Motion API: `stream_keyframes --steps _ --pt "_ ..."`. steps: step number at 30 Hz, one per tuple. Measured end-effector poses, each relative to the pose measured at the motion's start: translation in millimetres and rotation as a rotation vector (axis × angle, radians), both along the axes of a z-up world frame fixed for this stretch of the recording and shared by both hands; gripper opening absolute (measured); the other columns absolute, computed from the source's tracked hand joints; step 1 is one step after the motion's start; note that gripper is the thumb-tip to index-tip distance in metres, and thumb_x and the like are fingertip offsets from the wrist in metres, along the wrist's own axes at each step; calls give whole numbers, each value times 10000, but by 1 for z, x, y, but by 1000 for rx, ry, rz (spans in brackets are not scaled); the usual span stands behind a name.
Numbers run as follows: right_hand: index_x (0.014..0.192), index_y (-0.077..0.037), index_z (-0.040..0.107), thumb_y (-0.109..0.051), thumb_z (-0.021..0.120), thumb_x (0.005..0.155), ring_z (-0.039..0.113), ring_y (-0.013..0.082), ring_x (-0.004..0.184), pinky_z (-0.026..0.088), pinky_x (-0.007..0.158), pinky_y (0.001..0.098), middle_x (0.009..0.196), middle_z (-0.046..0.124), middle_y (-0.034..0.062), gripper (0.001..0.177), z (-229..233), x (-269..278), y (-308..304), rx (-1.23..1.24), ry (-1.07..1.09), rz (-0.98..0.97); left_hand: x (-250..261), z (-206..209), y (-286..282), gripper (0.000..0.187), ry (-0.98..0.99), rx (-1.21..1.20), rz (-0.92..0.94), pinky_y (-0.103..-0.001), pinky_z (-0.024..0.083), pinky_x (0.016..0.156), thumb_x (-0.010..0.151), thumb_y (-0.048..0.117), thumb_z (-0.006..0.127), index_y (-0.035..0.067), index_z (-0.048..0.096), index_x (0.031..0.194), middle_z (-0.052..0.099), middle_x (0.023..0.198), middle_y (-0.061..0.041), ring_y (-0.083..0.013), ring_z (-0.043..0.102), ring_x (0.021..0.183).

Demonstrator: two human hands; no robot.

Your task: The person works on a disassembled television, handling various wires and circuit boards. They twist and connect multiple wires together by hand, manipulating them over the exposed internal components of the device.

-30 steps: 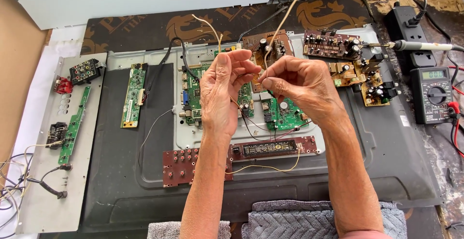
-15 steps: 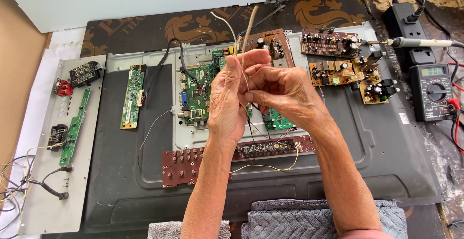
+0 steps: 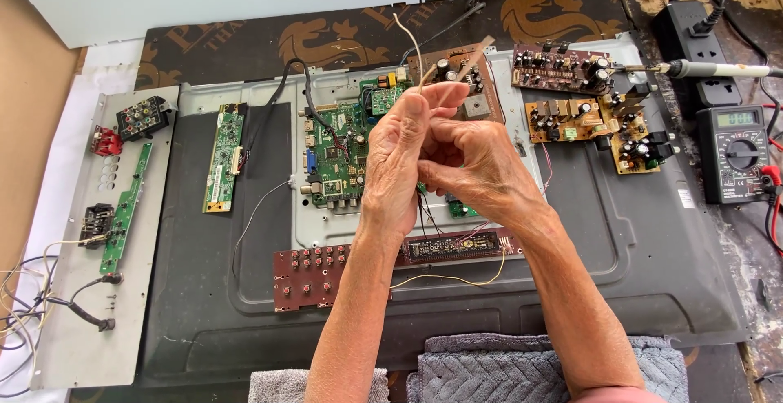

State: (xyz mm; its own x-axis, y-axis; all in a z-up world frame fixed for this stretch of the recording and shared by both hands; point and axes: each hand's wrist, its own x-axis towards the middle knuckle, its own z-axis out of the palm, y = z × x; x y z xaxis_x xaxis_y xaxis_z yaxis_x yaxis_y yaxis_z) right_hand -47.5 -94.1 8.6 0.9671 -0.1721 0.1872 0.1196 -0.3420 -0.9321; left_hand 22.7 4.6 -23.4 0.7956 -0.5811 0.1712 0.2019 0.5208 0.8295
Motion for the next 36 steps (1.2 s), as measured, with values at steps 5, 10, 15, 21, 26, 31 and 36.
stream_keyframes --steps 5,10,15,21,26,31,36 --pt "854 0 745 -104 829 855 668 137 569 633 541 271 676 690 119 133 -1 -1 -1 19 -10 -34 -6 11 1 542 -45 20 -1 -216 478 389 1027 494 595 12 679 1260 707 1133 -191 -165 655 562" --pt "915 25 746 -35 808 878 674 156 587 643 533 315 694 669 131 95 12 -3 -14 93 -53 -106 -15 17 -2 498 -102 30 20 -202 526 511 1027 427 635 22 660 1317 720 1129 -143 -109 670 714" --pt "1012 -13 672 -10 727 1032 602 105 656 539 582 190 857 682 66 58 30 -17 -16 86 -139 -245 -15 21 3 562 -151 99 -37 -275 609 852 963 325 671 -20 589 1398 699 1063 -118 -166 672 904" --pt "946 -38 638 -70 761 992 566 103 591 435 533 190 748 659 76 135 26 -15 -17 165 -161 -315 -20 29 7 320 -270 322 80 -236 527 694 945 254 690 74 703 1209 722 837 -22 -71 617 753" --pt "945 -11 648 -46 773 979 579 115 616 457 541 194 792 640 72 134 24 -15 -18 172 -178 -304 -21 32 9 107 -265 284 86 -255 595 777 971 169 670 67 678 1001 717 858 -47 -113 684 804" --pt "971 -1 641 -15 754 978 610 137 644 487 567 198 823 635 84 114 21 -13 -16 253 -217 -266 -20 29 8 133 -313 312 133 -256 542 679 978 204 665 78 678 1018 679 840 -9 -91 606 721" --pt "1080 59 624 16 640 1148 580 150 692 531 620 214 961 638 142 82 12 -15 -23 191 -259 -244 -19 23 6 214 -250 307 136 -255 579 713 925 248 711 67 697 1039 707 855 -39 -114 660 753"
